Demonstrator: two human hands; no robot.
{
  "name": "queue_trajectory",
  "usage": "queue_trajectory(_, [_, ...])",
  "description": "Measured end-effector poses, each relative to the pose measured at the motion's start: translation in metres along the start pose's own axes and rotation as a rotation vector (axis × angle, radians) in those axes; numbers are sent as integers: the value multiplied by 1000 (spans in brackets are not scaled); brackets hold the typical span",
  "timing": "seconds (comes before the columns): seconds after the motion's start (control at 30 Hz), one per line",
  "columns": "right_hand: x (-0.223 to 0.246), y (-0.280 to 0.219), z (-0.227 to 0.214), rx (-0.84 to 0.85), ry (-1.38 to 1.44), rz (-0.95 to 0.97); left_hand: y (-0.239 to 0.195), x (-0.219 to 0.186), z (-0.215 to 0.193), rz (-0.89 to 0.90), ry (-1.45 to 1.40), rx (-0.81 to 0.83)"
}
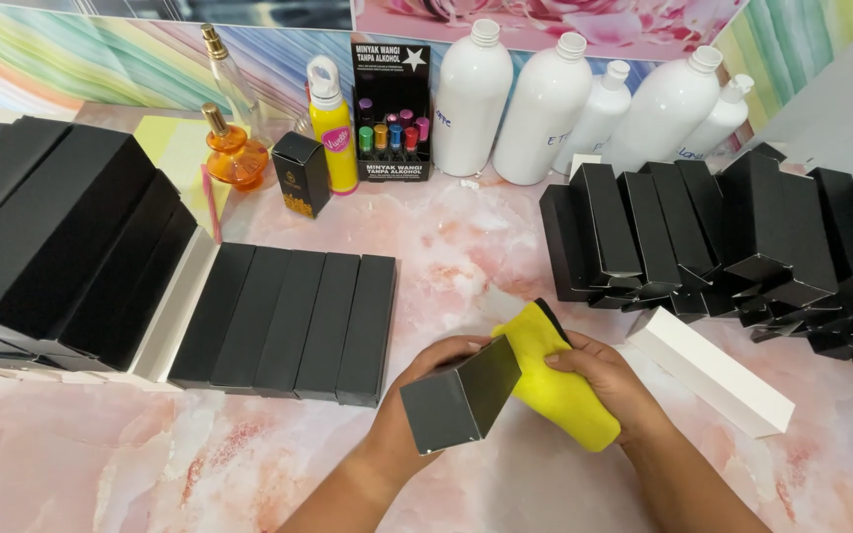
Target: Cleaning black perfume boxes with a yellow cloth and stacking them on a table.
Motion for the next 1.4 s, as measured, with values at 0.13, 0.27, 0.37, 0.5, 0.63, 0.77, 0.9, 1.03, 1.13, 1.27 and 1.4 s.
queue_trajectory(0.13, [4,0,-6,-33,-1,24,0,-1,-3,-14,-29,-29])
queue_trajectory(0.27, [-7,36,-31,76,194,-51,1,7,-4,80,325,-8])
queue_trajectory(0.37, [16,5,-25,-66,185,-187,1,16,-1,-79,561,2])
queue_trajectory(0.5, [48,-32,-17,-323,-461,-1059,-4,20,2,-164,523,-3])
queue_trajectory(0.63, [40,-22,-4,-222,-770,-1303,-1,16,4,-196,482,-13])
queue_trajectory(0.77, [57,-50,18,-113,-720,-1335,-2,21,0,-300,473,-36])
queue_trajectory(0.9, [42,-75,-21,22,-83,-1673,-2,29,-2,-178,664,8])
queue_trajectory(1.03, [36,-78,-10,-69,-280,-1659,-1,24,6,-60,721,53])
queue_trajectory(1.13, [31,-64,-9,-40,-187,-1562,-4,27,9,-18,716,58])
queue_trajectory(1.27, [39,-54,-12,-146,-23,-1159,-6,13,22,213,802,95])
queue_trajectory(1.4, [44,-48,-10,-202,84,-906,-13,15,22,77,788,27])
Point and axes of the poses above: each hand's wrist, its own y-axis towards the middle knuckle, its own z-axis out of the palm, x = y × z, the point moved 8 cm from there along y, towards the middle knuckle, and after that the axes turned 8 degrees about -x, right-handed, at the moved point
